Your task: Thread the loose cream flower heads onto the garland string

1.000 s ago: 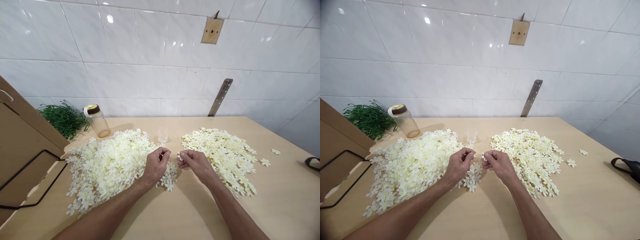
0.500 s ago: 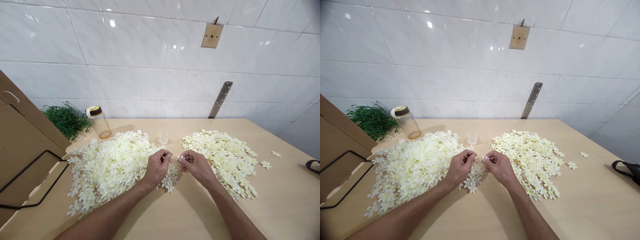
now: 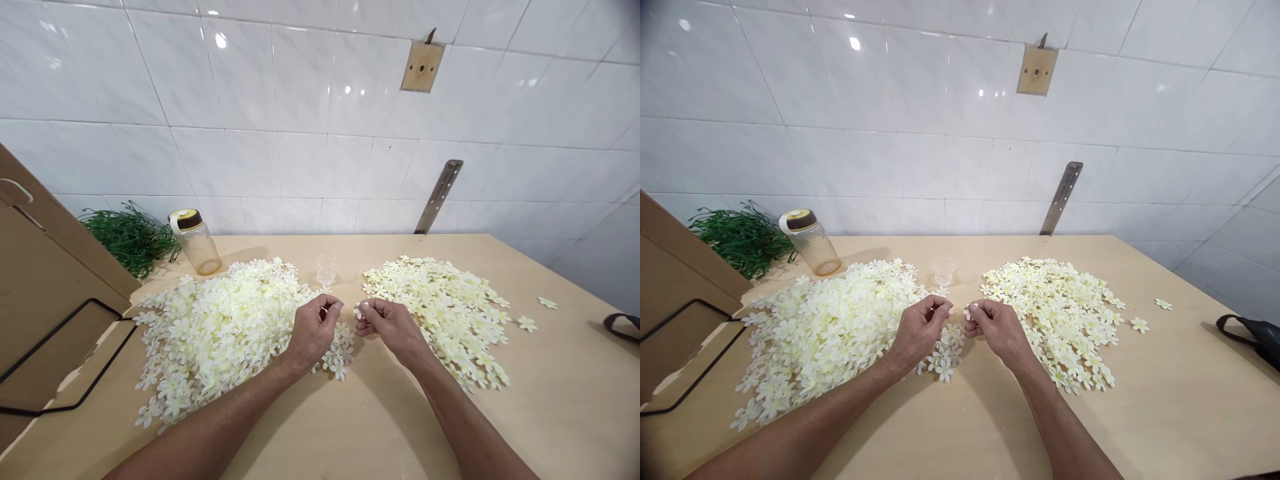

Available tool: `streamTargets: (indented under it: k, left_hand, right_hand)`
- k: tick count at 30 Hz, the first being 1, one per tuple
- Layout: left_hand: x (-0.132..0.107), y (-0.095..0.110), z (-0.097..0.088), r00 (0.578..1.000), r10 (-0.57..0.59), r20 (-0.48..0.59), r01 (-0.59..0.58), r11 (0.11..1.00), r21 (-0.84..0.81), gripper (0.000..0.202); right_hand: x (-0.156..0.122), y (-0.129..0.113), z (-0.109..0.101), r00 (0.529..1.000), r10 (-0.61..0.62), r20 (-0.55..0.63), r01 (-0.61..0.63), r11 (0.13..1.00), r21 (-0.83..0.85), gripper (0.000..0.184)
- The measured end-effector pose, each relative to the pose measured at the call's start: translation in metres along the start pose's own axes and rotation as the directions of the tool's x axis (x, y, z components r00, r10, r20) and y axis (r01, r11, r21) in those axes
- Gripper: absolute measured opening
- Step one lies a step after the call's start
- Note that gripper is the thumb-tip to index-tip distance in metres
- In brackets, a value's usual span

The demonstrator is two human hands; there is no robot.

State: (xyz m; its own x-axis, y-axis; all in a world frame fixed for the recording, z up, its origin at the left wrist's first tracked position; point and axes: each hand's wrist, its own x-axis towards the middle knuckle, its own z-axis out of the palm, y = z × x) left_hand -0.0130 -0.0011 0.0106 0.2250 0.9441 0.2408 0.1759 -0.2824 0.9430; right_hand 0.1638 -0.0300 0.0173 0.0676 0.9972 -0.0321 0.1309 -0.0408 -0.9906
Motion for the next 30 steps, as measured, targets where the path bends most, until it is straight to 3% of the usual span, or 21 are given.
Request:
streamTargets:
  k: [6,15,24,26,30]
  left_hand:
    - [0.001,-0.001,0.000,1.000,-0.010,-0.018,0.009,1.000,-0.008,0.023]
    - [0.001,0.000,-0.001,1.000,-0.018,-0.007,0.018,1.000,0.000,0.024]
    - [-0.006,0.003,0.004,0.985,0.047,0.168,-0.049,0.999,0.010,0.020]
    - [-0.007,0.002,0.006,0.985,0.056,0.166,-0.058,0.998,0.009,0.018]
    - [-0.006,0.000,0.007,0.996,-0.024,0.080,0.027,0.999,-0.042,0.022]
  right_hand:
    - [0.001,0.000,0.001,0.999,0.022,0.023,-0.024,0.997,0.079,0.046]
    - [0.000,0.001,-0.005,0.999,-0.034,0.021,0.035,0.998,-0.051,0.036]
    - [-0.002,0.008,-0.003,0.985,-0.067,0.159,0.100,0.973,-0.210,0.029]
    - [-0.004,0.006,-0.002,0.982,-0.074,0.174,0.110,0.973,-0.203,0.028]
    - [-0.005,-0.002,0.002,0.992,-0.088,0.089,0.097,0.990,-0.105,0.032]
